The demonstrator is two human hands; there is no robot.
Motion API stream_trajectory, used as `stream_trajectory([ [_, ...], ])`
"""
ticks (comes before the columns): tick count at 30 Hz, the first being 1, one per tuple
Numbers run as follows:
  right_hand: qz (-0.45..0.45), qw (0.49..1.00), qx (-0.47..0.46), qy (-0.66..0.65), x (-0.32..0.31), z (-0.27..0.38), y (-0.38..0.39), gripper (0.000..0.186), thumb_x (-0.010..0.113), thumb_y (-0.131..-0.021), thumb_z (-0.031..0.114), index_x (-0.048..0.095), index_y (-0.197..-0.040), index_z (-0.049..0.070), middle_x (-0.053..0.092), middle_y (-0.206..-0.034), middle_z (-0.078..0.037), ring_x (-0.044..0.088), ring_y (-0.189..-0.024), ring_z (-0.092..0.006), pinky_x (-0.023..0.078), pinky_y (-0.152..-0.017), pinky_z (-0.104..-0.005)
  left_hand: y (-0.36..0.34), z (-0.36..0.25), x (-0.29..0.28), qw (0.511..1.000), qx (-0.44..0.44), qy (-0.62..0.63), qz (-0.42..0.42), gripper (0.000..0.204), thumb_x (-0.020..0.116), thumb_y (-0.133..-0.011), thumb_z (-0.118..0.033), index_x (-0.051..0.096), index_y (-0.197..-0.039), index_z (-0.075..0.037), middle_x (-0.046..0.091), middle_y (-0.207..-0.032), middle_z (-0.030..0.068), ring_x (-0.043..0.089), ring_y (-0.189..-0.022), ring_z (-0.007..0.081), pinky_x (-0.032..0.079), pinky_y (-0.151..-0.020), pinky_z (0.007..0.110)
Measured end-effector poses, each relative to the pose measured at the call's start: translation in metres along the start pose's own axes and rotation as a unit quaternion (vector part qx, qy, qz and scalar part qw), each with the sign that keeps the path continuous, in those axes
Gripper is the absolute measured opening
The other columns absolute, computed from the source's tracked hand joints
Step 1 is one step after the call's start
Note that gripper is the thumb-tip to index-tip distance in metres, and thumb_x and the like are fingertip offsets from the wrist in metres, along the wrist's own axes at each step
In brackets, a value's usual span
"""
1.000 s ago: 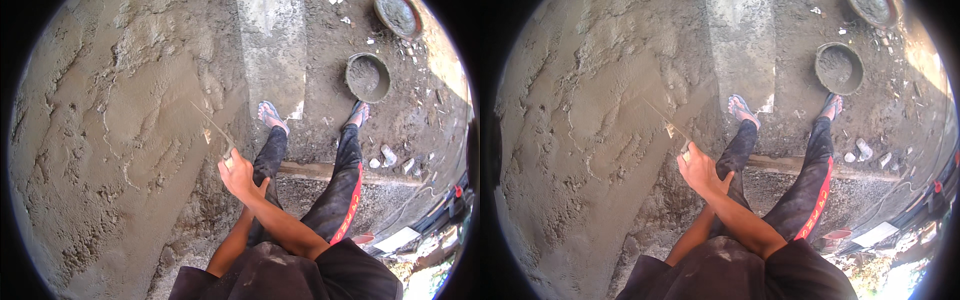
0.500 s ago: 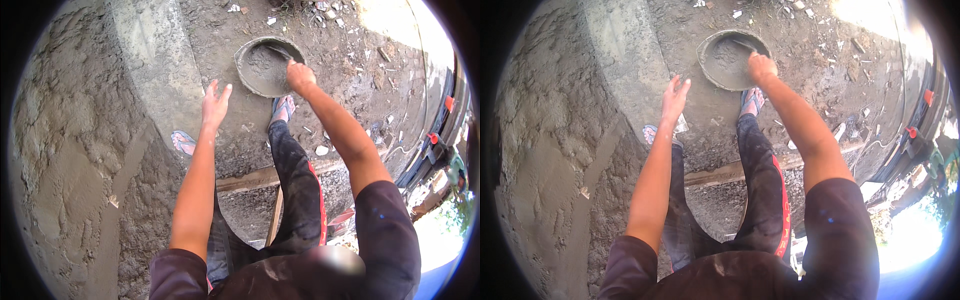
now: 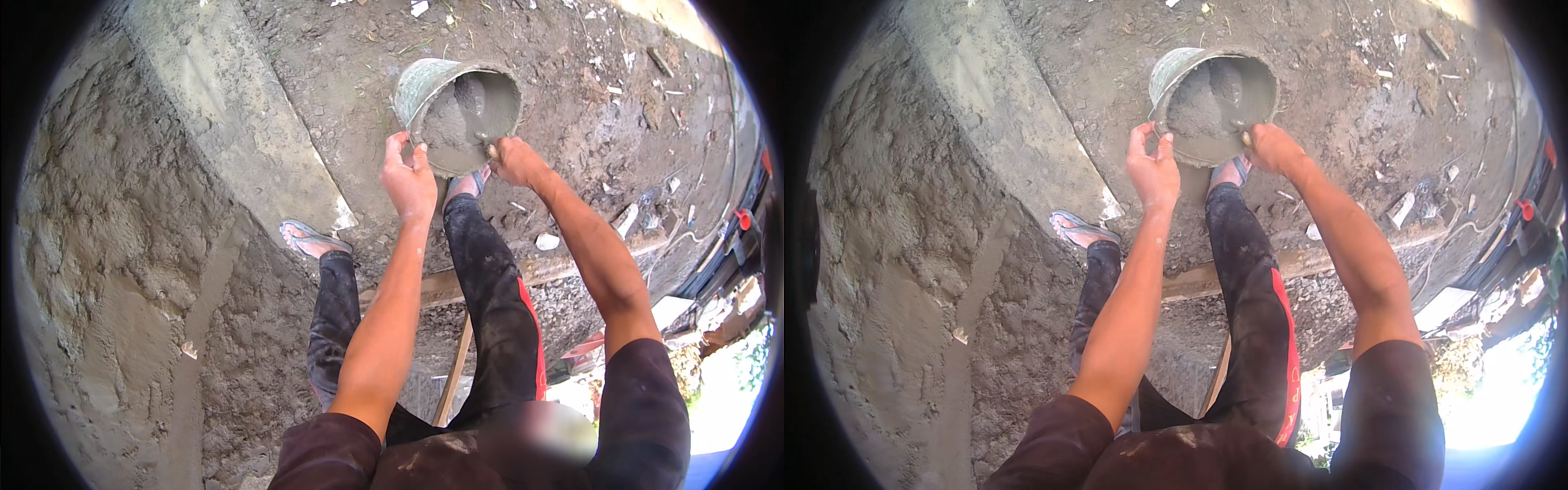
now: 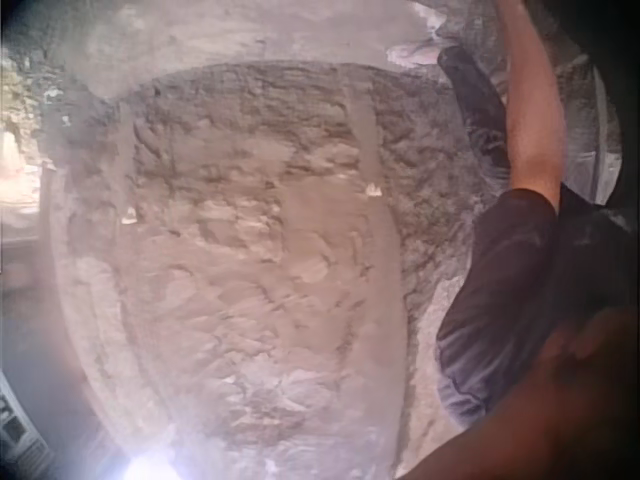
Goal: The person scoops wet cement from a bucket using a trowel and applies it to a vertical wall surface. They repeatedly smooth and spread the material to create a uniform plaster layer on a specific section of the wall.
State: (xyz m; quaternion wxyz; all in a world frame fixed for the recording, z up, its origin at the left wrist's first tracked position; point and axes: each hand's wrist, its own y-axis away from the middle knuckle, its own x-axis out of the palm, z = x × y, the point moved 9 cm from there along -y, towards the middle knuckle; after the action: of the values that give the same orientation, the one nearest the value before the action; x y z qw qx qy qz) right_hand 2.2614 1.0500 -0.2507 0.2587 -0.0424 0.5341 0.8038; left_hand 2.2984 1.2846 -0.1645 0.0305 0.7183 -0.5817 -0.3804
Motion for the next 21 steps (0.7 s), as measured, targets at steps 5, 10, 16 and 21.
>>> stream_trajectory([
  [5, -0.026, 0.975, -0.039, -0.218, 0.022, 0.011, 0.006, 0.035, 0.069, -0.082, 0.017, 0.069, -0.108, -0.006, 0.072, -0.09, -0.029, 0.072, -0.092, -0.0422, 0.055, -0.088, -0.0476, 0.002, 0.018, 0.002, 0.999, 0.0, 0.031, 0.033, 0.03, 0.072, -0.097, -0.005, 0.062, -0.124, 0.004, 0.068, -0.118, 0.0122, 0.065, -0.098, 0.0161, 0.058, -0.077, 0.03],
  [10, -0.014, 0.959, -0.036, -0.28, 0.034, 0.024, 0.04, 0.028, 0.07, -0.08, 0.018, 0.071, -0.095, -0.005, 0.07, -0.081, -0.026, 0.072, -0.082, -0.0385, 0.055, -0.079, -0.047, -0.03, 0.071, -0.047, 0.984, -0.099, 0.114, 0.093, 0.049, 0.072, -0.1, -0.016, 0.052, -0.141, 0.001, 0.062, -0.134, 0.0165, 0.066, -0.112, 0.0265, 0.061, -0.086, 0.039],
  [16, -0.097, 0.951, 0.039, -0.292, 0.007, 0.024, 0.044, 0.027, 0.071, -0.078, 0.02, 0.069, -0.09, -0.004, 0.069, -0.077, -0.025, 0.069, -0.072, -0.0373, 0.053, -0.07, -0.0475, 0.063, 0.109, -0.197, 0.958, -0.147, -0.214, 0.121, 0.076, 0.073, -0.096, -0.037, 0.043, -0.155, 0.002, 0.051, -0.151, 0.0296, 0.049, -0.141, 0.0448, 0.041, -0.117, 0.046],
  [21, -0.097, 0.9, 0.071, -0.42, -0.003, 0.114, 0.134, 0.022, 0.069, -0.087, 0.018, 0.063, -0.075, 0.002, 0.058, -0.059, -0.002, 0.053, -0.048, -0.0108, 0.04, -0.046, -0.0326, 0.221, 0.087, -0.368, 0.842, -0.118, -0.483, 0.212, 0.079, 0.077, -0.088, -0.042, 0.048, -0.152, -0.005, 0.049, -0.154, 0.0235, 0.048, -0.138, 0.0473, 0.041, -0.114, 0.053],
])
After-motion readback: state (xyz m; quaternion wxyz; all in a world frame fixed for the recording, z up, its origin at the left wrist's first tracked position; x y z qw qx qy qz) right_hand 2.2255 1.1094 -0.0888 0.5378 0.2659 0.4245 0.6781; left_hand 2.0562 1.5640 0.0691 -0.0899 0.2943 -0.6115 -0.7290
